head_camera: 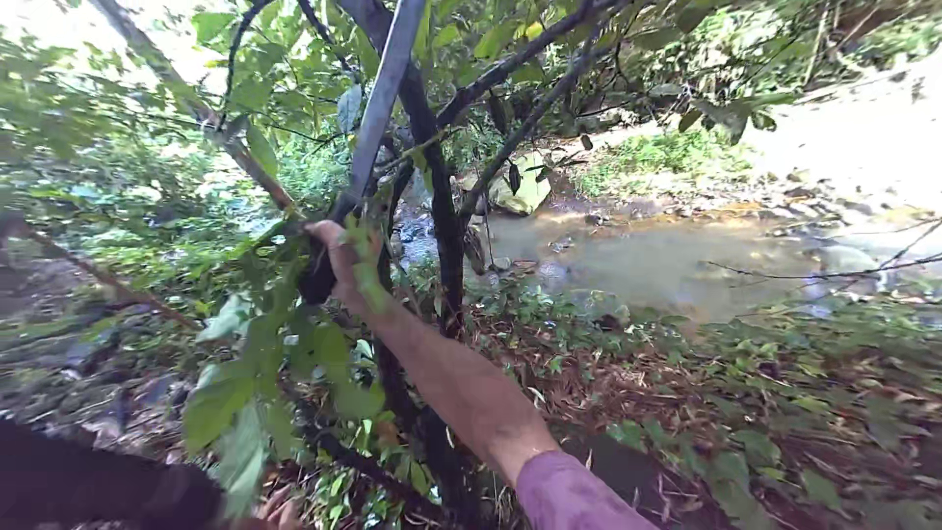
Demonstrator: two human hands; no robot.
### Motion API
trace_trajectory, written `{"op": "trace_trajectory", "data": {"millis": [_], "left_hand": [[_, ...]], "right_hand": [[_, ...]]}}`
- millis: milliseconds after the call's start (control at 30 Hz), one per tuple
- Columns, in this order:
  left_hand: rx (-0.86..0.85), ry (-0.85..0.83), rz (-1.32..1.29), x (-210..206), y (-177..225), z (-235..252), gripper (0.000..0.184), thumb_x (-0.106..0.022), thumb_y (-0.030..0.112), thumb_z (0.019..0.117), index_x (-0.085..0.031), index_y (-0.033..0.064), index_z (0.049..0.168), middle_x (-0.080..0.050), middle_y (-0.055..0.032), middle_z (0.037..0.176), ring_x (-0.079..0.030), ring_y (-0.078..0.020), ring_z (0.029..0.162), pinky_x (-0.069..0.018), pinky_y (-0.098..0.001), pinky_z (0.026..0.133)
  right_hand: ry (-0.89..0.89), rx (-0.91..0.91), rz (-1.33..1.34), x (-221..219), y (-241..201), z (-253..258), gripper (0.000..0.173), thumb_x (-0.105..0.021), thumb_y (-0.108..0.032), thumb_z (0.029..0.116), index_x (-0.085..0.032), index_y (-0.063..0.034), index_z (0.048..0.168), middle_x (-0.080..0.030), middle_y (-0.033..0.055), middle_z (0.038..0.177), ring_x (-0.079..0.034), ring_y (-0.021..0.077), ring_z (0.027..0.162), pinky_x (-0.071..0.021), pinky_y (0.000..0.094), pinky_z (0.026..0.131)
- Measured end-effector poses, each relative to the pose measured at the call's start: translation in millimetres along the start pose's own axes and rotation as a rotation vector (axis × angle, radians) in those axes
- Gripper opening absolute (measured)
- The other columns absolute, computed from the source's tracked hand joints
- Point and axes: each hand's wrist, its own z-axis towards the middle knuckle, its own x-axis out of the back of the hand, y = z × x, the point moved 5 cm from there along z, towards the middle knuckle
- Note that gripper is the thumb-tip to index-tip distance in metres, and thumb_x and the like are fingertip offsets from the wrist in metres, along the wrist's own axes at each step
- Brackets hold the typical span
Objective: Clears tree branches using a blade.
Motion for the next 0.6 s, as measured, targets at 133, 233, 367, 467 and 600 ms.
{"op": "trace_trajectory", "data": {"millis": [133, 233, 367, 467, 600], "left_hand": [[-0.005, -0.089, -0.037, -15.6, -14.5, 10.6, 0.038, -0.063, 0.006, 0.0957, -0.055, -0.0151, 0.126, -0.074, -0.0123, 0.104, -0.071, -0.0109, 0.075, -0.0619, -0.0304, 0.071], [0.016, -0.039, 0.03, -21.9, 4.9, 24.0, 0.039, -0.063, 0.011, 0.0972, -0.056, -0.0113, 0.129, -0.074, -0.0057, 0.083, -0.069, -0.0095, 0.061, -0.0612, -0.0281, 0.06], [-0.132, -0.166, 0.048, -35.1, 71.4, 50.9, 0.064, -0.06, 0.017, 0.0983, -0.035, -0.0009, 0.155, -0.072, -0.0095, 0.118, -0.062, -0.0072, 0.056, -0.0552, -0.0272, 0.049], [-0.226, -0.138, 0.004, -56.4, 145.2, 69.4, 0.074, -0.066, 0.021, 0.0893, -0.038, 0.0017, 0.155, -0.062, -0.0119, 0.141, -0.061, -0.0079, 0.053, -0.0543, -0.0284, 0.044], [-0.124, -0.06, -0.037, -80.4, 204.2, 100.5, 0.052, -0.07, 0.02, 0.0816, -0.051, 0.0007, 0.126, -0.073, -0.0023, 0.079, -0.062, -0.0111, 0.049, -0.0522, -0.0272, 0.043]], "right_hand": [[-0.02, -0.036, 0.058, 11.6, 47.0, -2.9, 0.028, -0.051, -0.017, 0.106, -0.058, -0.0076, 0.131, -0.064, 0.0049, 0.108, -0.06, 0.0068, 0.091, -0.0535, 0.0267, 0.079], [0.21, -0.124, 0.086, 17.6, 57.8, 11.8, 0.031, -0.071, -0.013, 0.0916, -0.063, -0.0039, 0.12, -0.067, 0.0118, 0.1, -0.064, 0.0196, 0.088, -0.0551, 0.0409, 0.075], [0.307, -0.196, 0.095, 24.0, 46.7, 14.5, 0.045, -0.079, -0.006, 0.0841, -0.061, -0.0024, 0.125, -0.068, 0.0164, 0.103, -0.065, 0.0251, 0.091, -0.0562, 0.0453, 0.078], [0.172, -0.213, 0.042, 19.6, 33.1, 15.0, 0.04, -0.075, -0.01, 0.0893, -0.06, -0.0023, 0.126, -0.068, 0.0146, 0.103, -0.065, 0.0223, 0.09, -0.0557, 0.0431, 0.078], [-0.031, -0.169, 0.001, 18.9, 27.9, 18.9, 0.024, -0.068, -0.017, 0.0964, -0.067, -0.0038, 0.116, -0.068, 0.0086, 0.096, -0.064, 0.0149, 0.082, -0.0563, 0.0367, 0.073]]}}
